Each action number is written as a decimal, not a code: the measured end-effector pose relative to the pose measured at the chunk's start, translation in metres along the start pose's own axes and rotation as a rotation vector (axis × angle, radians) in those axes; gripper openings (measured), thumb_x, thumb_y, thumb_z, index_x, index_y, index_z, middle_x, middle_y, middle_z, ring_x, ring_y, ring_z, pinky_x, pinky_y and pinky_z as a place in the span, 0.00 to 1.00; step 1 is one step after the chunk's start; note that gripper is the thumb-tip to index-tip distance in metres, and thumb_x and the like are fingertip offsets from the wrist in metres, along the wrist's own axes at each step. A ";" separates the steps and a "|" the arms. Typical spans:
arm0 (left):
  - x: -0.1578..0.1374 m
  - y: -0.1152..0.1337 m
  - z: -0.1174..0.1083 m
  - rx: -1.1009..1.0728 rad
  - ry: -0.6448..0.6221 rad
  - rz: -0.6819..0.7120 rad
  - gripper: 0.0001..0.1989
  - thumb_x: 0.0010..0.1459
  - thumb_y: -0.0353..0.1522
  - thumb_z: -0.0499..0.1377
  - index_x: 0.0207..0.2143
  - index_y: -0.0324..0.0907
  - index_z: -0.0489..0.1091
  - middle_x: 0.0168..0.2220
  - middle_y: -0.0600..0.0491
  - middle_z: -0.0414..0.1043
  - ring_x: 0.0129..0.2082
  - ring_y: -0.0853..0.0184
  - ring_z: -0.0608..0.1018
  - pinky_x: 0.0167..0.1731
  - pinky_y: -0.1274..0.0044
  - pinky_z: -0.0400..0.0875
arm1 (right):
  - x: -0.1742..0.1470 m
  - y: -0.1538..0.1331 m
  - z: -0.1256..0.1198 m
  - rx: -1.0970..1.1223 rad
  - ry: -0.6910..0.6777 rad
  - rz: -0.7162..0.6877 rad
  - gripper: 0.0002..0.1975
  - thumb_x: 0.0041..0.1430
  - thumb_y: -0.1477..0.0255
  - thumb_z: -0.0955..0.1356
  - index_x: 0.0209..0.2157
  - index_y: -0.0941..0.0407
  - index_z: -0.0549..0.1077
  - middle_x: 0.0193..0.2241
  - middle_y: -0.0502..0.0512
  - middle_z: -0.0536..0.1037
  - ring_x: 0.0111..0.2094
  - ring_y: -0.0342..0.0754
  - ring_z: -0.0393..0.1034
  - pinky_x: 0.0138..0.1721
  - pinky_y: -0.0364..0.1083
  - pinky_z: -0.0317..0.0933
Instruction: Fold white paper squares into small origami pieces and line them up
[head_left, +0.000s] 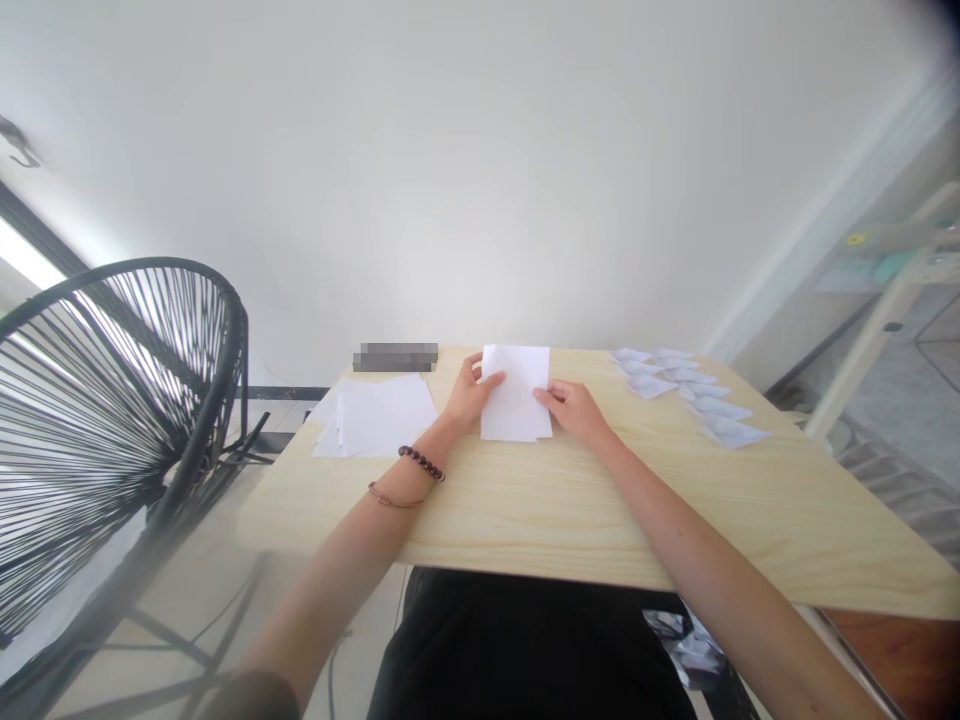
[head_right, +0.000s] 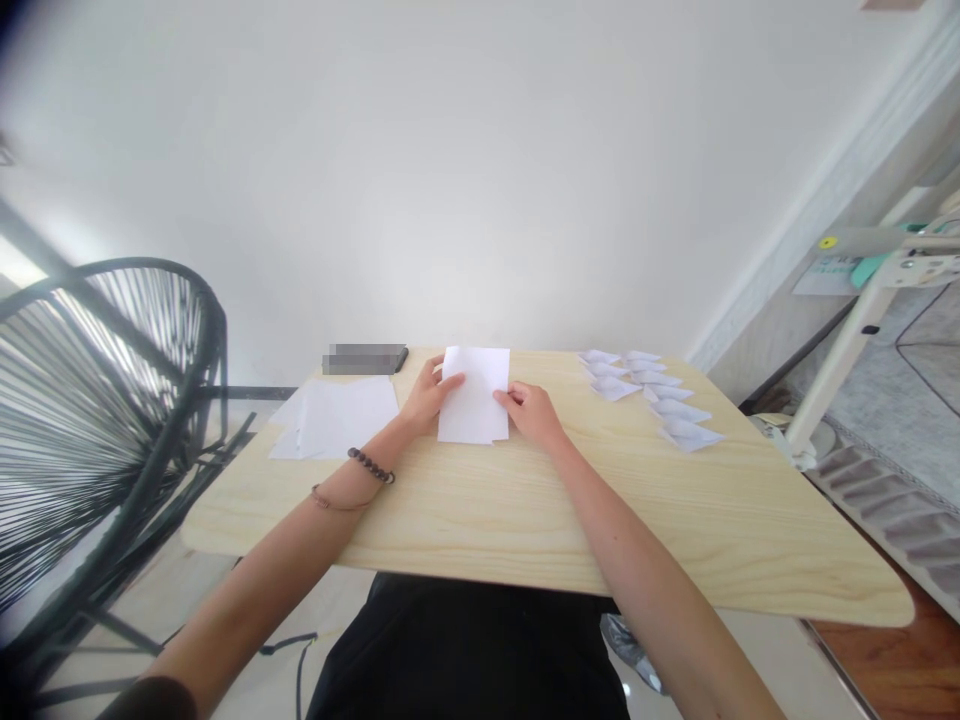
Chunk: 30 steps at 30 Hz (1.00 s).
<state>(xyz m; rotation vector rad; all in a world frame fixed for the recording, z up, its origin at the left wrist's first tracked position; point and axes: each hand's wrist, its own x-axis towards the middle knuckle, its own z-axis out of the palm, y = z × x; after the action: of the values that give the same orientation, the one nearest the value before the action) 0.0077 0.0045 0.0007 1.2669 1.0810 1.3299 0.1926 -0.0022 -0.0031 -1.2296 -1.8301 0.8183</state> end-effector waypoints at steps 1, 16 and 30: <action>0.000 0.000 -0.002 -0.045 -0.028 -0.026 0.29 0.45 0.36 0.62 0.49 0.43 0.55 0.40 0.47 0.70 0.34 0.65 0.74 0.32 0.73 0.70 | 0.001 0.001 -0.001 -0.021 0.027 0.001 0.16 0.50 0.59 0.62 0.26 0.58 0.71 0.20 0.51 0.73 0.24 0.46 0.66 0.24 0.42 0.57; 0.007 -0.005 -0.010 0.004 -0.052 -0.085 0.21 0.37 0.39 0.66 0.33 0.36 0.70 0.32 0.46 0.74 0.30 0.64 0.75 0.30 0.73 0.70 | -0.003 -0.004 -0.007 0.258 -0.159 0.112 0.20 0.47 0.59 0.66 0.39 0.59 0.70 0.26 0.54 0.76 0.25 0.46 0.70 0.24 0.42 0.62; 0.004 0.005 -0.001 -0.025 -0.359 -0.156 0.23 0.44 0.36 0.62 0.43 0.37 0.66 0.32 0.47 0.74 0.31 0.63 0.75 0.31 0.73 0.69 | 0.000 0.008 -0.018 0.584 -0.082 0.062 0.20 0.49 0.66 0.65 0.45 0.57 0.68 0.28 0.51 0.76 0.28 0.44 0.69 0.30 0.43 0.62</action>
<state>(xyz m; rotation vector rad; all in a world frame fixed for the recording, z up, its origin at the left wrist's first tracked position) 0.0062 0.0083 0.0060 1.3139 0.8861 0.9515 0.2115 0.0022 -0.0006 -0.8827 -1.4605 1.3370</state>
